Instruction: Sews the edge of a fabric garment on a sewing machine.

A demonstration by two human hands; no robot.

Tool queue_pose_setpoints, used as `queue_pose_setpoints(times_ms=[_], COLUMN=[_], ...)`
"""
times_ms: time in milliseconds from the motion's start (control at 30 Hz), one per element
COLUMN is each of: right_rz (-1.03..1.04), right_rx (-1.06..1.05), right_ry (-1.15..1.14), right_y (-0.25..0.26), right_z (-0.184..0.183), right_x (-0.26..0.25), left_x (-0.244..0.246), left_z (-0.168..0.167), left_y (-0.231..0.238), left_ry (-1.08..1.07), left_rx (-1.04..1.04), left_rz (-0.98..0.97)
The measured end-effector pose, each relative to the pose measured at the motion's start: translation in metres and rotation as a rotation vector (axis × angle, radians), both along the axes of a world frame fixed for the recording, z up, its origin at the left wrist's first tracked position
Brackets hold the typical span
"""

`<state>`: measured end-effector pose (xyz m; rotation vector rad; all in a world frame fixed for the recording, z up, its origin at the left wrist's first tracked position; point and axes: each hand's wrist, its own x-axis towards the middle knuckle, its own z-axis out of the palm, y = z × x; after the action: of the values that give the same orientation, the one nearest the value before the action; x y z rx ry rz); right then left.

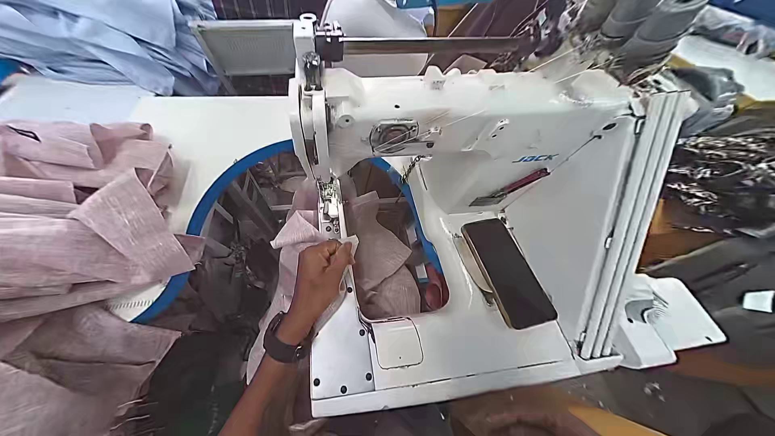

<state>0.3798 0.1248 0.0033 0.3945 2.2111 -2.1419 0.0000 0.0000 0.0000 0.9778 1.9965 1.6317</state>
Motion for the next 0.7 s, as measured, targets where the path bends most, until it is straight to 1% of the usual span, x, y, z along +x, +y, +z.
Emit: queue_pose_setpoints(times_ms=[33, 67, 100, 133, 167, 200, 233, 267, 300, 333, 400, 433, 500, 533, 567, 633, 667, 700], right_rz=[0.052, 0.052, 0.03, 0.052, 0.149, 0.272, 0.393, 0.486, 0.545, 0.556, 0.408, 0.353, 0.326, 0.322, 0.307, 0.243, 0.224, 0.213], right_rx=[0.135, 0.307, 0.504, 0.665, 0.75, 0.812, 0.859, 0.862, 0.837, 0.814, 0.778, 0.801, 0.881, 0.87, 0.845, 0.89, 0.934, 0.961], right_ry=[0.091, 0.145, 0.131, 0.032, -0.189, -0.436, -0.659, -0.814, -0.875, -0.871, -0.891, -0.896, -0.857, -0.885, -0.913, -0.77, -0.694, -0.596], right_y=[0.009, 0.015, 0.021, 0.031, 0.043, 0.056, 0.064, 0.066, 0.066, 0.06, 0.031, 0.023, 0.024, 0.027, 0.033, 0.066, 0.077, 0.078], right_z=[0.017, 0.03, 0.039, 0.047, 0.052, 0.046, 0.026, -0.003, -0.032, -0.056, -0.071, -0.081, -0.106, -0.102, -0.089, -0.074, -0.052, -0.019], right_x=[-0.025, -0.056, -0.092, -0.136, -0.187, -0.24, -0.286, -0.318, -0.332, -0.334, -0.332, -0.335, -0.342, -0.346, -0.351, -0.364, -0.37, -0.367], left_x=[-0.004, -0.006, -0.007, -0.007, -0.008, -0.01, -0.011, -0.012, -0.013, -0.014, -0.026, -0.033, -0.046, -0.051, -0.055, -0.056, -0.054, -0.05], left_z=[0.001, 0.002, 0.003, 0.006, 0.01, 0.014, 0.017, 0.017, 0.016, 0.014, 0.007, 0.001, -0.014, -0.019, -0.02, -0.013, -0.006, 0.002], left_y=[0.002, 0.003, 0.001, -0.004, -0.009, -0.015, -0.023, -0.034, -0.046, -0.062, -0.098, -0.119, -0.16, -0.174, -0.183, -0.177, -0.165, -0.147], left_ry=[0.024, 0.049, 0.069, 0.09, 0.118, 0.147, 0.172, 0.185, 0.191, 0.197, 0.187, 0.166, 0.095, 0.045, 0.01, 0.009, 0.028, 0.053], left_rx=[-0.018, -0.049, -0.082, -0.109, -0.117, -0.101, -0.068, -0.024, 0.018, 0.05, 0.061, 0.042, -0.019, -0.037, -0.035, -0.004, 0.004, -0.006], left_rz=[-0.02, -0.051, -0.083, -0.112, -0.129, -0.122, -0.093, -0.046, 0.02, 0.101, 0.269, 0.352, 0.512, 0.567, 0.596, 0.584, 0.536, 0.459])
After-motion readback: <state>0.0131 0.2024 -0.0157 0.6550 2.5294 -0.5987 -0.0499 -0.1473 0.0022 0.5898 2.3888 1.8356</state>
